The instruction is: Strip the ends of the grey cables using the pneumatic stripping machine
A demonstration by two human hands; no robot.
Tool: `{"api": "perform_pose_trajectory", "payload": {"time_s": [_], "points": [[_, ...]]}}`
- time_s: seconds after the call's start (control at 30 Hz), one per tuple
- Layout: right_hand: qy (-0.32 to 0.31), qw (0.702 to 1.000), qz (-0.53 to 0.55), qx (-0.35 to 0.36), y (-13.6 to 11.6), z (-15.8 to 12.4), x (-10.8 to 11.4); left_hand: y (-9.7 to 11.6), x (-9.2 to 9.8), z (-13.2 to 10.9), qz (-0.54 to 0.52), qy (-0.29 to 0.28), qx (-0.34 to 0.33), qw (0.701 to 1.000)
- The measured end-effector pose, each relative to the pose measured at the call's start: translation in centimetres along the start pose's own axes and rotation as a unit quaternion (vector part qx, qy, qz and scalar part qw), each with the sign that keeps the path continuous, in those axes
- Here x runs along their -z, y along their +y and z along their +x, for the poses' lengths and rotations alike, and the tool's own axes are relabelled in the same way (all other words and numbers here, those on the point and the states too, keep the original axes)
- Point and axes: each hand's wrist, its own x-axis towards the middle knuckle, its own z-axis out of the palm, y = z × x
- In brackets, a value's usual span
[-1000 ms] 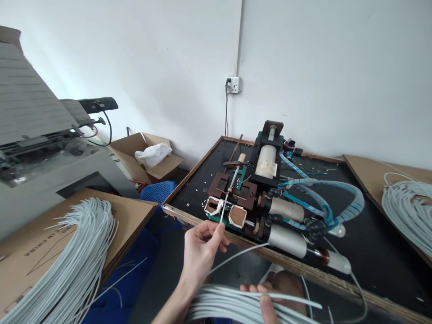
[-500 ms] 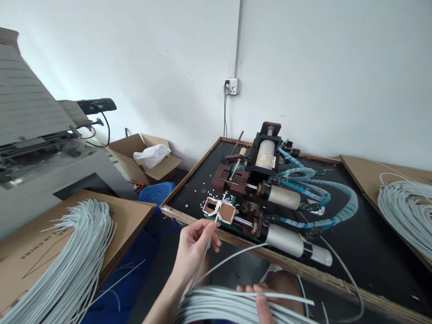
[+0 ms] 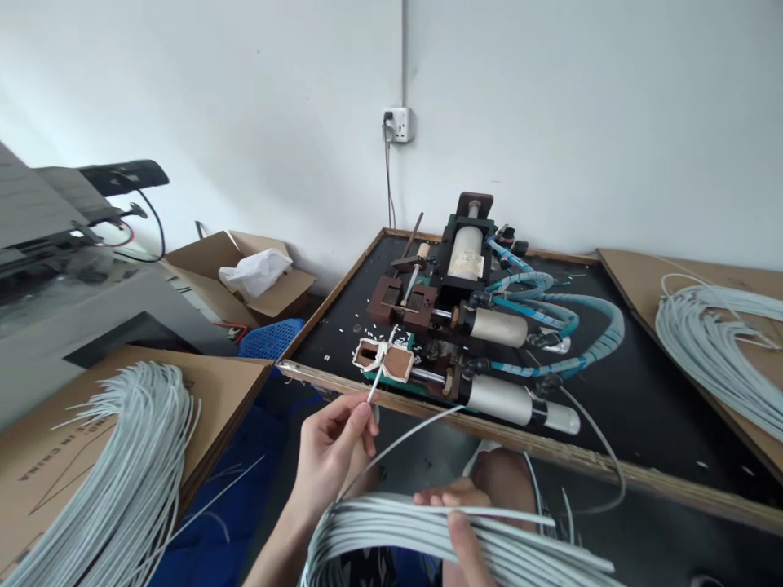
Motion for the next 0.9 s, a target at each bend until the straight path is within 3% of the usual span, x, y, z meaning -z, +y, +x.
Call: {"api": "perform_pose_trajectory", "payload": {"time_s": [0.1, 0.17, 0.27, 0.37, 0.43, 0.53, 0.73, 0.8, 0.9], "points": [[-0.013, 1.0, 0.002, -0.003, -0.2, -0.5, 0.0, 0.1, 0.6, -0.9, 0.009, 0.006, -0.01, 1.0], [-0.014, 1.0, 0.019, -0.009, -0.1, -0.7, -0.2, 0.3, 1.2, -1.8, 0.03, -0.021, -0.04, 0.999], [-0.03, 0.999, 0.031, 0.0, 0.2, -0.8, -0.7, 0.8, 1.8, -2.8, 0.108, -0.155, -0.098, 0.977], [-0.05, 0.998, 0.042, -0.019, 0.2, -0.5, -0.9, 1.3, 1.6, -2.7, 0.247, -0.264, -0.155, 0.919], [-0.03, 0.995, 0.071, -0.062, 0.1, -0.4, -0.7, 1.5, 1.4, -2.4, 0.315, -0.263, -0.201, 0.89], [0.021, 0.989, 0.095, -0.111, 0.2, -0.4, -0.2, 1.9, 1.3, -2.3, 0.322, -0.227, -0.244, 0.886], [0.035, 0.996, 0.028, -0.071, 0.7, -0.3, -0.2, 2.7, 0.1, -2.6, 0.308, -0.303, -0.279, 0.858], [0.043, 0.998, -0.009, -0.052, 0.6, -0.2, -0.5, 2.6, -0.2, -2.5, 0.297, -0.298, -0.27, 0.866], [0.046, 0.997, -0.007, -0.068, 0.7, -0.2, -0.5, 1.9, -0.1, -2.5, 0.255, -0.275, -0.165, 0.912]]}}
